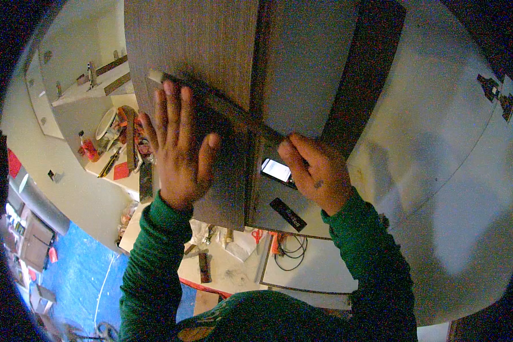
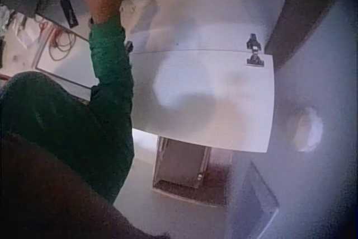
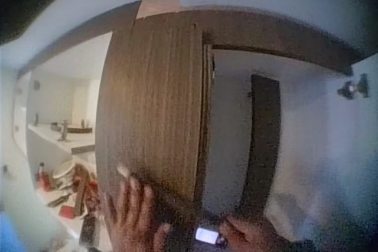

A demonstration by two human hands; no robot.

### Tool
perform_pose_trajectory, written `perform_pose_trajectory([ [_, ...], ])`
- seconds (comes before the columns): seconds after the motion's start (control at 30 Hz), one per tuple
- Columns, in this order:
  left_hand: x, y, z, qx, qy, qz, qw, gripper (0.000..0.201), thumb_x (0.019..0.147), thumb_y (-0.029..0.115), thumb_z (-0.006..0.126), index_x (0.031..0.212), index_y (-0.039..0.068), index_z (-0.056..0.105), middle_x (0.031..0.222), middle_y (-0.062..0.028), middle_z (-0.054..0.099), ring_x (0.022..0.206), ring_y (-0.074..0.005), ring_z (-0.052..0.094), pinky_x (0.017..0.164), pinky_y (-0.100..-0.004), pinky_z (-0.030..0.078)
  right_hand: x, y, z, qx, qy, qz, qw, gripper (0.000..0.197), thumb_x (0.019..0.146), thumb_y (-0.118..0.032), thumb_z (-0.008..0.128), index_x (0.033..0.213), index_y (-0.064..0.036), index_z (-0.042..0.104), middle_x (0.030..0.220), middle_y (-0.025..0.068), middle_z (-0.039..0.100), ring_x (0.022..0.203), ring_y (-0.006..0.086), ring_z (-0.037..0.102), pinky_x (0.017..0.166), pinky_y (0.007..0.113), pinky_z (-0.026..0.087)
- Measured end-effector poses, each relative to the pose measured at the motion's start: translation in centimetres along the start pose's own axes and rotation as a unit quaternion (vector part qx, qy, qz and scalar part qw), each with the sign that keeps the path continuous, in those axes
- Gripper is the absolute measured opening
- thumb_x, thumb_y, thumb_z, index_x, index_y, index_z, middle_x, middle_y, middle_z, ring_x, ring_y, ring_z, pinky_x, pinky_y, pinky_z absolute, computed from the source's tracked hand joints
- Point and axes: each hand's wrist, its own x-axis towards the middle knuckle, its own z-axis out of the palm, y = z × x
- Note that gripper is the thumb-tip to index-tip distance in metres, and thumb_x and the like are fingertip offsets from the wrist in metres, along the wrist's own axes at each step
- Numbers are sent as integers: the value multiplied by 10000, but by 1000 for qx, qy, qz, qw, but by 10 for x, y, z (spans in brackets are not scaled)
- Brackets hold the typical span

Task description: The person aligns a wooden cabinet door to its frame and uses a hammer to tap a small wooden block along the edge, likely to seat a hinge or adjust fit. The person repeatedly taps the block at different points along the door edge while holding the door steady.

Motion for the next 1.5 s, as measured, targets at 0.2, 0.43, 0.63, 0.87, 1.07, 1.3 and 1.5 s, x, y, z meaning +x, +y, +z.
perform_pose_trajectory([
  [0.2,-52,44,10,-79,-64,-18,995,820,994,514,528,1629,45,310,1703,-213,241,1594,-384,170,1242,-647,0,-54,5,8,-21,37,-46,998,222,1008,-247,679,1027,-25,678,783,153,683,683,345,689,609,432,539],
  [0.43,29,7,2,-12,47,7,999,766,1008,442,512,1635,57,301,1707,-198,244,1591,-351,206,1252,-618,-11,15,-5,-21,-6,17,23,1000,273,1016,-287,675,965,-18,683,758,169,681,655,332,685,596,414,527],
  [0.63,3,34,-6,-41,-34,-21,998,783,996,453,525,1636,60,304,1708,-197,243,1590,-348,212,1252,-623,-8,-18,-6,-13,-36,19,47,998,296,1024,-310,664,1095,-28,718,845,198,730,720,353,731,646,410,567],
  [0.87,27,25,-3,-27,33,-24,999,785,998,447,526,1635,50,296,1710,-196,237,1594,-346,197,1250,-624,-14,12,-9,-23,-51,31,8,998,283,1030,-314,652,1058,-38,709,826,195,716,713,362,716,632,413,552],
  [1.07,40,15,-14,16,48,-7,999,796,985,441,541,1640,65,290,1718,-169,233,1597,-326,196,1255,-612,-9,25,-7,-25,-40,8,11,999,291,1051,-314,613,1010,-33,679,804,192,686,695,389,674,626,437,524],
  [1.3,-5,55,-7,-113,-19,-45,992,797,970,410,555,1637,59,295,1715,-173,238,1596,-352,188,1255,-621,27,-14,-6,-23,-78,27,-7,997,304,1041,-314,625,1079,-21,696,878,222,718,776,386,729,677,431,564],
  [1.5,82,14,-22,28,127,24,991,796,946,377,565,1630,61,310,1713,-170,243,1592,-355,199,1255,-625,43,59,-5,-40,-44,53,19,997,325,1027,-337,652,1078,-21,709,788,210,696,691,329,719,620,412,540],
])
